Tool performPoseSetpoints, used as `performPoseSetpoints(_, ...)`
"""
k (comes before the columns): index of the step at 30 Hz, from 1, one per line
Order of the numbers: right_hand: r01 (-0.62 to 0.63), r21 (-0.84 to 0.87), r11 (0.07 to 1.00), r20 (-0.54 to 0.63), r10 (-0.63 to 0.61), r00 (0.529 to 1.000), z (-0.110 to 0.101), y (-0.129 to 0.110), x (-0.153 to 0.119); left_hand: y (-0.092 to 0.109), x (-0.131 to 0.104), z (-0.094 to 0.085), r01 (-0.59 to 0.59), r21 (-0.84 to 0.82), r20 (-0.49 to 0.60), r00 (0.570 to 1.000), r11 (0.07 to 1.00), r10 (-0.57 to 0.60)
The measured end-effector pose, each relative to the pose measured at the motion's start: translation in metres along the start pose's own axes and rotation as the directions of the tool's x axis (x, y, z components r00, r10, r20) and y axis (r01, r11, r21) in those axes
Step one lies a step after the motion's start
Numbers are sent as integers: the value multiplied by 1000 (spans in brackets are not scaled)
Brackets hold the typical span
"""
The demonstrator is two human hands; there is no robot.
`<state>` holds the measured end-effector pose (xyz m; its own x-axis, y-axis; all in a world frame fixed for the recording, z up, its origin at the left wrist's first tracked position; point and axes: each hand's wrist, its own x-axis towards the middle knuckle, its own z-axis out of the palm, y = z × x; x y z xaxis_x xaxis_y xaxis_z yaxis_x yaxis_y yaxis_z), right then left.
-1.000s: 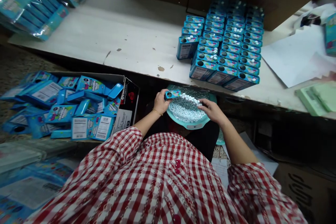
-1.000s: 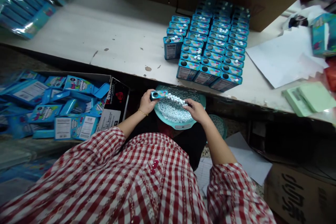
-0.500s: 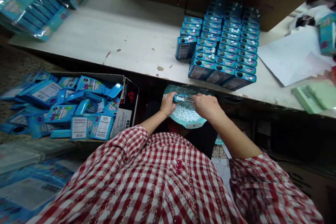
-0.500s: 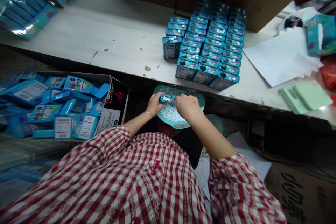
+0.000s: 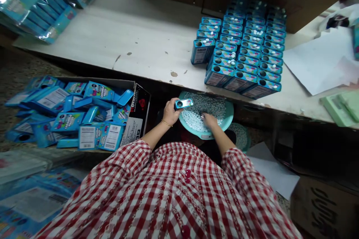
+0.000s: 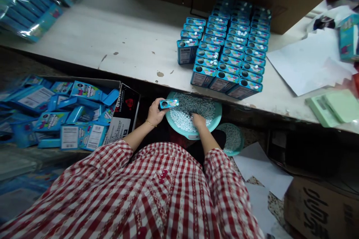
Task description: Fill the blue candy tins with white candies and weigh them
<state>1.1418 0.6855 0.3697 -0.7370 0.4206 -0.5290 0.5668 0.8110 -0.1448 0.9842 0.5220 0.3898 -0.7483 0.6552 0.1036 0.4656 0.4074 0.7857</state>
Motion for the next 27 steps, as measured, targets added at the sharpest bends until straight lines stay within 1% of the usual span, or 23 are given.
performPoseSetpoints(2,50,110,993,-26,-47,999,8,-12,11,-4,0,-5,21,0,-19,1000,1000,-21)
performPoseSetpoints(4,93,215,972,-52,-84,995,9,-13,13,-7,1,-9,34,-5,-33,999,999,-34)
performPoseSetpoints(6,125,295,947,-74,-108,991,7,-2,8,-9,3,-10,38,-10,-46,998,999,-39)
performPoseSetpoints(8,130,344,930,-86,-107,991,1,15,-4,-8,3,-10,30,-7,-50,998,1000,-31)
performPoseSetpoints(11,154,451,879,-141,-100,985,-17,36,-29,-2,2,-3,-7,6,-20,1000,1000,7)
performPoseSetpoints(13,204,514,833,-192,-121,974,-36,39,-48,4,0,4,-38,10,21,999,999,38)
performPoseSetpoints(14,226,517,826,-205,-137,969,-48,36,-56,7,-1,9,-50,11,42,998,999,50)
performPoseSetpoints(15,237,492,838,-206,-152,967,-61,31,-64,10,-2,13,-62,11,61,996,998,61)
performPoseSetpoints(17,219,368,904,-183,-161,970,-85,14,-77,14,-4,21,-88,11,93,992,996,87)
performPoseSetpoints(19,146,170,974,-142,-122,982,-104,-6,-84,18,-6,27,-118,12,114,987,993,116)
performPoseSetpoints(20,105,66,992,-123,-96,988,-112,-15,-87,19,-7,30,-131,13,121,984,991,129)
performPoseSetpoints(22,43,-104,994,-102,-53,993,-121,-33,-90,21,-8,33,-145,20,129,982,989,141)
performPoseSetpoints(23,27,-163,986,-102,-44,994,-124,-40,-91,21,-8,33,-147,26,131,981,989,143)
performPoseSetpoints(25,24,-236,972,-112,-52,992,-128,-49,-93,21,-8,34,-150,37,132,981,988,144)
performPoseSetpoints(27,34,-264,964,-122,-69,990,-130,-52,-94,19,-8,33,-150,45,125,982,988,144)
